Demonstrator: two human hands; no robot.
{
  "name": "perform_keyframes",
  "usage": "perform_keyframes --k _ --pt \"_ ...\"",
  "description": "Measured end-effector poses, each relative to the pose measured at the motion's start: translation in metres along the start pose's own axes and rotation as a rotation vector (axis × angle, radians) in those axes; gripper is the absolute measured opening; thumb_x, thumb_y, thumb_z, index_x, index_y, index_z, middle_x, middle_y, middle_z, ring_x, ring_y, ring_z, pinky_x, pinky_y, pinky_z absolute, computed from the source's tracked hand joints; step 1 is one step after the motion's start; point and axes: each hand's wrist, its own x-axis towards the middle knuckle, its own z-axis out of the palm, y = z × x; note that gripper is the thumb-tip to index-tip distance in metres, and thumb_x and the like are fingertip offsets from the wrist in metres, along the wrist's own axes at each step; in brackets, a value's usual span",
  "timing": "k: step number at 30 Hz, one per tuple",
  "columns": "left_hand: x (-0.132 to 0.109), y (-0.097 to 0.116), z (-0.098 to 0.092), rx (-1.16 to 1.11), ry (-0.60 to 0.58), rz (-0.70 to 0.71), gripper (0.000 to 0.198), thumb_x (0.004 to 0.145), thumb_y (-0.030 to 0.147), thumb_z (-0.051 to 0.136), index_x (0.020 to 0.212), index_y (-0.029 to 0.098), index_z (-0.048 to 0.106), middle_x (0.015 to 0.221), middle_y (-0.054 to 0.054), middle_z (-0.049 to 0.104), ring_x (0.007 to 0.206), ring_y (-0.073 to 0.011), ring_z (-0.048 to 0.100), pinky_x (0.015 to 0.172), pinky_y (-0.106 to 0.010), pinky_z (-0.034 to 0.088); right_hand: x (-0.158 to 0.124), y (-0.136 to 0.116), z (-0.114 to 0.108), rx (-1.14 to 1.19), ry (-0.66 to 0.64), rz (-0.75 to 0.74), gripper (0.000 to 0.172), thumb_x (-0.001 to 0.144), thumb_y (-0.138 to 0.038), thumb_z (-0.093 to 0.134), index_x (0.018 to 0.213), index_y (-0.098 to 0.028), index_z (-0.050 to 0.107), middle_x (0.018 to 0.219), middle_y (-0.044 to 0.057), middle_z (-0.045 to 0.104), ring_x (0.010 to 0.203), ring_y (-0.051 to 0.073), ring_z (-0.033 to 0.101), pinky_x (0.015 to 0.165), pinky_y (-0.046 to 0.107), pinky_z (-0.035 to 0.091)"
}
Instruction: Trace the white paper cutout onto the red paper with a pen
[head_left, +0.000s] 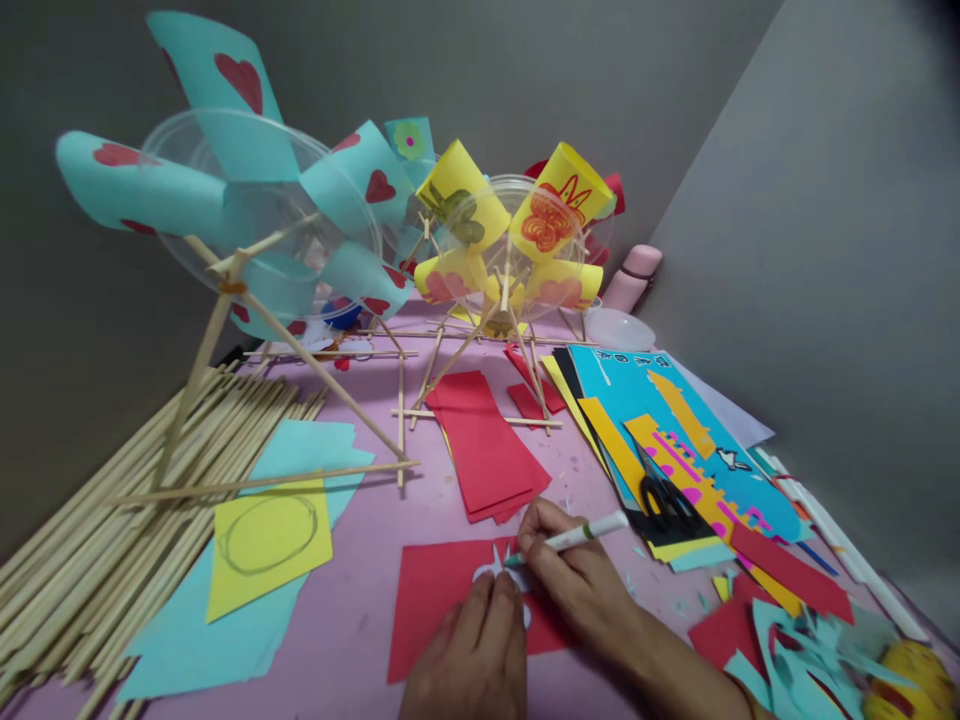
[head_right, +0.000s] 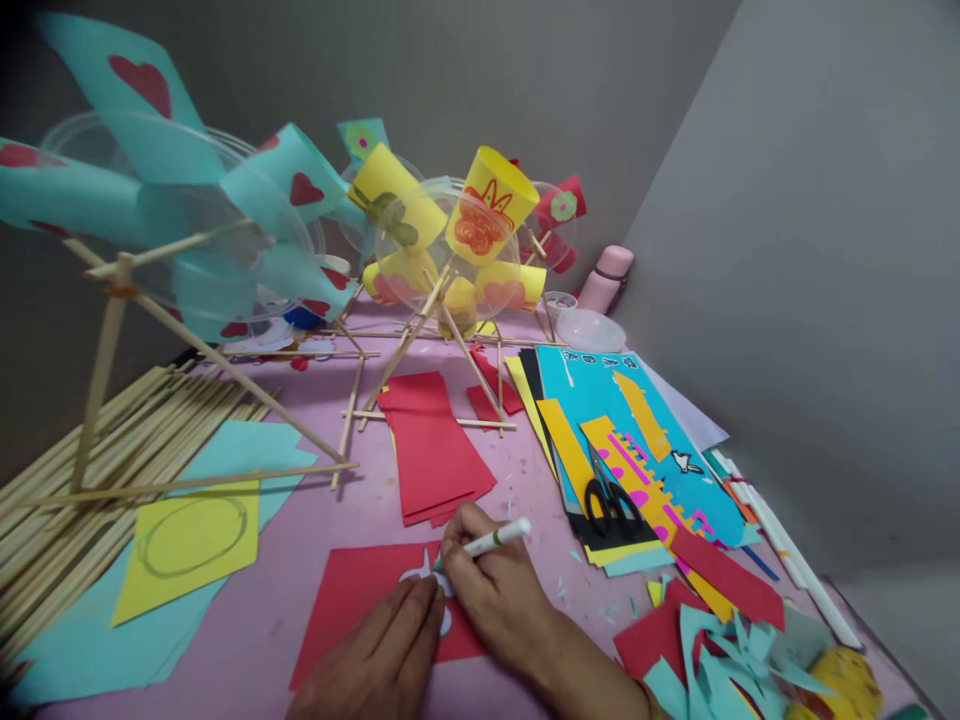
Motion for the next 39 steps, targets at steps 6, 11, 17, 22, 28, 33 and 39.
perform_keyframes --k 6,11,17,22,28,33,39 --pt "0.001 -0.002 -0.001 0.026 -0.016 0.035 0.039 0.091 0.005 0.032 0.119 0.013 0.058 0.107 -0.008 0.069 0.107 -0.0184 0.060 0.085 -0.026 0.050 -0.001 0.001 0.001 0.003 -0.005 0.001 0.015 0.084 -0.024 0.040 0.070 -0.022 0.042 0.062 -0.005 0.040 0.056 0.011 0.038 0.052 0.024 0.031" --pt "0.000 -0.002 -0.001 0.034 -0.003 0.032 0.036 0.091 0.007 0.035 0.117 0.014 0.059 0.106 -0.008 0.069 0.106 -0.0186 0.060 0.085 -0.026 0.049 0.000 0.001 0.001 -0.006 -0.010 0.007 0.015 0.084 -0.025 0.038 0.070 -0.022 0.041 0.063 -0.005 0.040 0.057 0.012 0.038 0.052 0.024 0.030" --pt "0.004 -0.002 -0.004 0.071 0.007 0.050 0.037 0.091 0.005 0.034 0.112 0.014 0.062 0.104 -0.007 0.070 0.103 -0.0184 0.061 0.081 -0.026 0.049 0.002 0.000 0.001 -0.062 0.013 0.015 0.014 0.083 -0.026 0.038 0.070 -0.022 0.042 0.063 -0.004 0.042 0.059 0.013 0.041 0.056 0.026 0.032" --pt "0.009 -0.005 -0.009 0.109 0.077 0.076 0.039 0.092 0.003 0.030 0.102 0.015 0.066 0.099 -0.004 0.072 0.096 -0.0165 0.064 0.077 -0.025 0.049 0.004 -0.002 0.002 -0.041 0.033 0.039 0.015 0.083 -0.029 0.037 0.070 -0.022 0.041 0.062 -0.005 0.041 0.057 0.013 0.040 0.054 0.026 0.033" --pt "0.011 -0.007 -0.010 0.126 0.096 0.107 0.037 0.093 0.004 0.031 0.097 0.014 0.067 0.096 -0.003 0.072 0.091 -0.0175 0.065 0.073 -0.025 0.050 0.004 0.002 0.003 -0.005 0.046 0.043 0.013 0.083 -0.026 0.039 0.071 -0.022 0.043 0.063 -0.005 0.042 0.057 0.013 0.041 0.054 0.025 0.033" --pt "0.012 -0.007 -0.011 0.129 0.077 0.117 0.036 0.093 0.005 0.032 0.098 0.014 0.067 0.096 -0.004 0.072 0.092 -0.0176 0.065 0.074 -0.025 0.051 0.004 0.002 0.003 0.005 0.060 0.049 0.014 0.085 -0.026 0.039 0.071 -0.023 0.042 0.061 -0.006 0.041 0.055 0.012 0.041 0.052 0.024 0.033" --pt "0.012 -0.006 -0.012 0.127 0.072 0.093 0.040 0.093 0.003 0.028 0.102 0.014 0.066 0.095 -0.003 0.073 0.092 -0.0172 0.066 0.074 -0.025 0.051 0.007 0.001 0.002 -0.037 0.080 0.037 0.016 0.085 -0.028 0.038 0.070 -0.023 0.041 0.060 -0.006 0.040 0.055 0.012 0.039 0.052 0.024 0.032"
